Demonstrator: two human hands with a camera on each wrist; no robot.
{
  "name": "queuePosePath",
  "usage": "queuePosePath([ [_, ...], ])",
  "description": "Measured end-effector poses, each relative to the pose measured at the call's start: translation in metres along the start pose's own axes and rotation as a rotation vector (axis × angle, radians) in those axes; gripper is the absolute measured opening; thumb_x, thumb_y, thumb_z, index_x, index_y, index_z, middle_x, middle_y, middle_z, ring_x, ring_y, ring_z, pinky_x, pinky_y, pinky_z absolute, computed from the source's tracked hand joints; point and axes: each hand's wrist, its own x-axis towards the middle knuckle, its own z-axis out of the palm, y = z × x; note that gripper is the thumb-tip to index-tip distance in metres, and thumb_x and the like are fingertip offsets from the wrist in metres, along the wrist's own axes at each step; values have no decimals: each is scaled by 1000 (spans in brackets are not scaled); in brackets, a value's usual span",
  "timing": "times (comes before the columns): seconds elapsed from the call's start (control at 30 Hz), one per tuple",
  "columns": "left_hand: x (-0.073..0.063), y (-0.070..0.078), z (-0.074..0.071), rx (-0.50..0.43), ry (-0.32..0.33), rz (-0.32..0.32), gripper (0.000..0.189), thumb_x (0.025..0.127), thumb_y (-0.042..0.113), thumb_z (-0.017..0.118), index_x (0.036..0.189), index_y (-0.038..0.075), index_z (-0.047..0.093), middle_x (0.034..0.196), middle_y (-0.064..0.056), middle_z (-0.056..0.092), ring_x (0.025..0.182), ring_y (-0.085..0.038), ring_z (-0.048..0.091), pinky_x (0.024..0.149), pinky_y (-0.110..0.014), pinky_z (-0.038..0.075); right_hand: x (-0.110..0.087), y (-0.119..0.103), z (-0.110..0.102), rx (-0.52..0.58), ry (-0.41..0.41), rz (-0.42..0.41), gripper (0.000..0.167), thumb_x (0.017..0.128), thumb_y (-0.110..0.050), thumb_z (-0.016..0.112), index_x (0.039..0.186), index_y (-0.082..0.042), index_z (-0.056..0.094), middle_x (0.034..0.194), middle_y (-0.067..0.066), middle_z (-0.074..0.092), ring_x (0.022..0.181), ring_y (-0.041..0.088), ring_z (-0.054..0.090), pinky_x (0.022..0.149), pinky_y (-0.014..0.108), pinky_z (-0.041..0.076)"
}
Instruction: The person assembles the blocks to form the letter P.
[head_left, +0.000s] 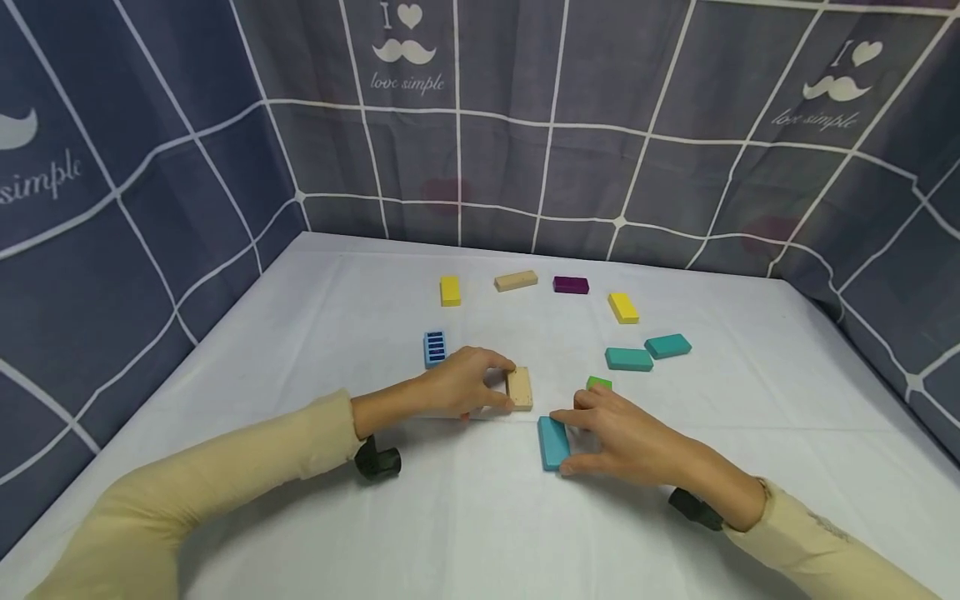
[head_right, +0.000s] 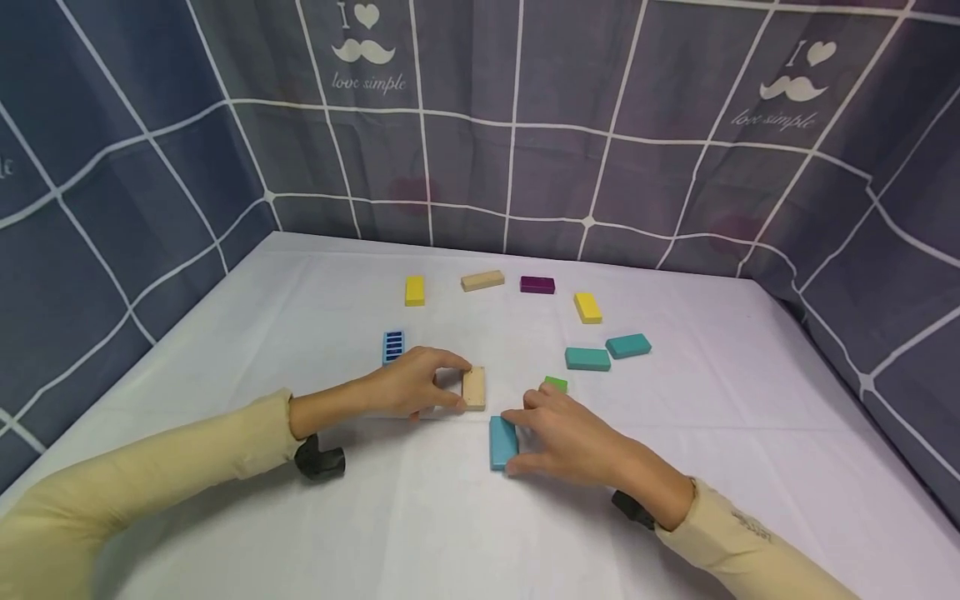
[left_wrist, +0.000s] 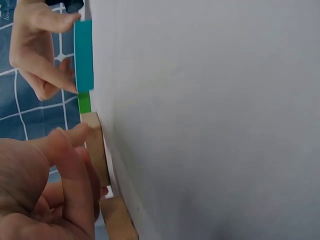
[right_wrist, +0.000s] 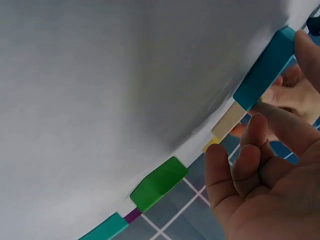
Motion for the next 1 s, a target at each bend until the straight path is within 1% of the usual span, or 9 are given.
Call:
queuePosePath([
  [0.1,7,0,-2,-21,-17,-12,57,86,22,79,136,5,59,129,-11,60,44,-18,58,42,-23,46,3,-2,2,0,-5,-1,64,83,-55,73,127,-9,67,88,-11,49,83,10,38,69,24,39],
  [0.17,12,0,-3,-19,-27,-20,57,86,22,79,137,6,59,108,-12,67,42,-14,55,42,-21,45,6,-3,3,-3,-5,-1,64,84,-55,73,127,-9,67,88,-10,49,82,10,38,68,24,38],
  [0.23,16,0,-3,-15,-40,-31,58,86,22,80,137,7,58,88,-10,67,42,-14,55,42,-21,45,8,-5,4,-6,-4,-3,64,84,-54,73,128,-9,67,86,-10,49,81,10,38,67,24,38],
  [0.3,18,0,-3,-23,-54,-40,58,85,22,80,138,7,58,78,-8,63,43,-14,55,43,-22,47,10,-5,5,-15,-1,-7,63,84,-54,73,128,-9,67,83,-11,48,80,9,38,66,23,37],
  [0.5,19,2,-1,-45,-68,-48,59,84,21,81,137,8,59,90,-5,59,46,-14,57,46,-26,52,12,-6,6,-42,18,-18,63,83,-53,74,128,-9,68,77,-11,45,76,9,36,63,23,36],
  [0.73,19,3,0,-47,-82,-17,58,84,24,80,136,8,60,69,-7,62,43,-15,55,44,-24,49,11,-6,7,-57,46,-17,59,84,-51,75,127,-11,69,75,-11,45,75,9,36,61,22,36],
  [0.87,17,3,0,-44,-76,1,56,84,26,80,134,7,61,69,-7,61,42,-14,54,43,-24,48,12,-7,8,-70,58,-25,58,83,-49,76,125,-11,70,75,-11,45,75,8,37,61,22,36],
  [0.93,17,3,-1,-43,-64,12,54,85,26,80,132,7,63,74,-5,61,42,-14,53,42,-24,47,13,-7,9,-78,61,-27,57,83,-48,77,125,-10,70,75,-10,46,74,8,37,61,21,36],
  [1.0,17,3,-1,-42,-56,24,51,85,25,79,130,7,65,70,-6,61,41,-14,52,41,-23,45,13,-7,9,-83,63,-27,57,83,-48,77,125,-10,70,75,-10,46,74,8,37,60,21,36],
])
